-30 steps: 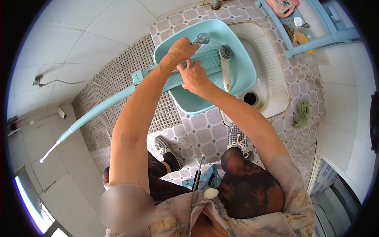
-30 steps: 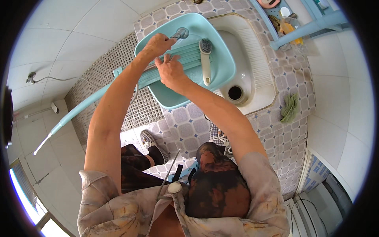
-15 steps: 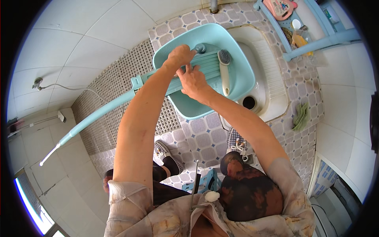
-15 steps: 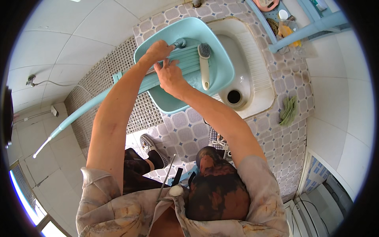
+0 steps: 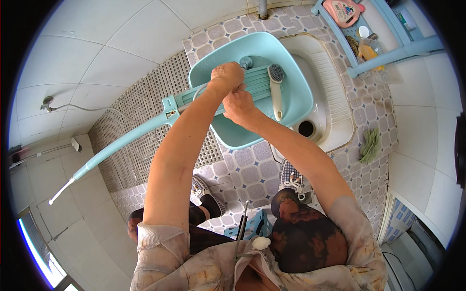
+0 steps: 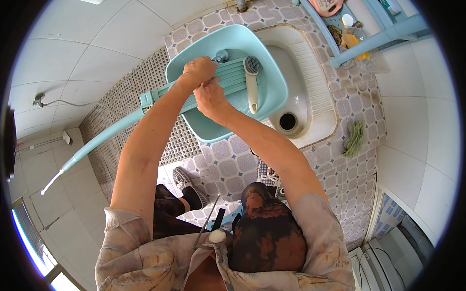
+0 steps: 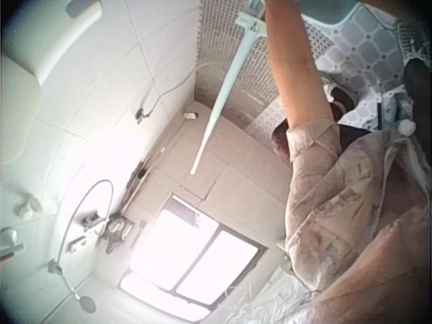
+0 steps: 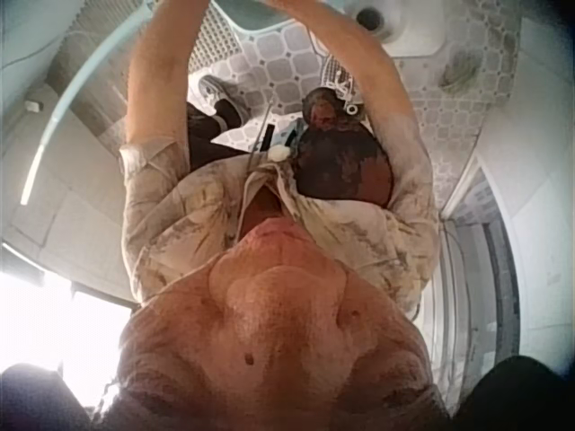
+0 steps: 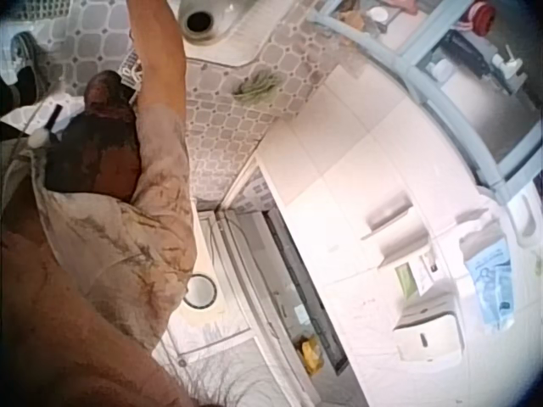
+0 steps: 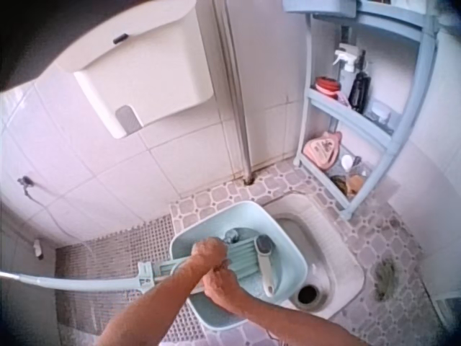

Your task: Cleaning a mop head in a bathroom basin using a showerhead and a brush.

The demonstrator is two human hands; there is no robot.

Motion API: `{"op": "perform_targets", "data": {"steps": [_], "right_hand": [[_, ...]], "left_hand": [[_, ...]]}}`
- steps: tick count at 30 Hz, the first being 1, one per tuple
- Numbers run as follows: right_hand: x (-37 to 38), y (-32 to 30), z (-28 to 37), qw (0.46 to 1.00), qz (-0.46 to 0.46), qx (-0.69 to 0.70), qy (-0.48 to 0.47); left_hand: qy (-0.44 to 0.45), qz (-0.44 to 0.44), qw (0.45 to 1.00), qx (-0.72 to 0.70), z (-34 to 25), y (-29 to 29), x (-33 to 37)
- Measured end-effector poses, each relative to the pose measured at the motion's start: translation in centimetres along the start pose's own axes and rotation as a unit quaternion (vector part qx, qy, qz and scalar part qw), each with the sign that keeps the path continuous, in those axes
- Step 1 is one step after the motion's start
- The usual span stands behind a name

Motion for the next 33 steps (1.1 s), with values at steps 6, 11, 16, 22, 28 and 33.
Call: {"op": "perform_targets", "data": {"steps": [6, 11, 16, 22, 28, 33], "right_hand": [[-0.5, -0.9, 0.0, 0.995, -0.072, -0.057, -0.027], [-0.5, -0.9, 0.0, 0.998, -0.055, 0.014, 0.016], [-0.1, -0.9, 0.2, 0.998, -0.039, 0.037, 0.007], [-0.5, -0.9, -0.1, 0.998, -0.048, 0.033, 0.017], [-0.3, -1.1, 0.1, 0.998, -0.038, 0.033, 0.025], [-0.2, -1.1, 0.3, 0.998, -0.031, 0.038, 0.024]], "left_hand": [[-0.014, -0.005, 0.999, -0.047, 0.1, 0.1, 0.0], [-0.04, 0.041, 0.996, -0.064, 0.5, -0.8, 0.2], [0.008, -0.034, 0.998, -0.046, 4.1, 0.8, 3.8], [0.028, -0.03, 0.974, -0.223, 4.3, 0.0, 3.8], [0.027, -0.038, 0.955, -0.294, 2.8, -1.5, 2.3], [0.005, -0.049, 0.946, -0.321, 1.8, -0.4, 3.0]]}}
Point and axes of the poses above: each hand's wrist, its own x-axis towards the middle knuckle, its own y-axis out of the palm, z = x × y, the point moved 3 cm from there along x, towards the middle knuckle, and after that the axes turned 6 degrees about x, right-handed, at the moved point
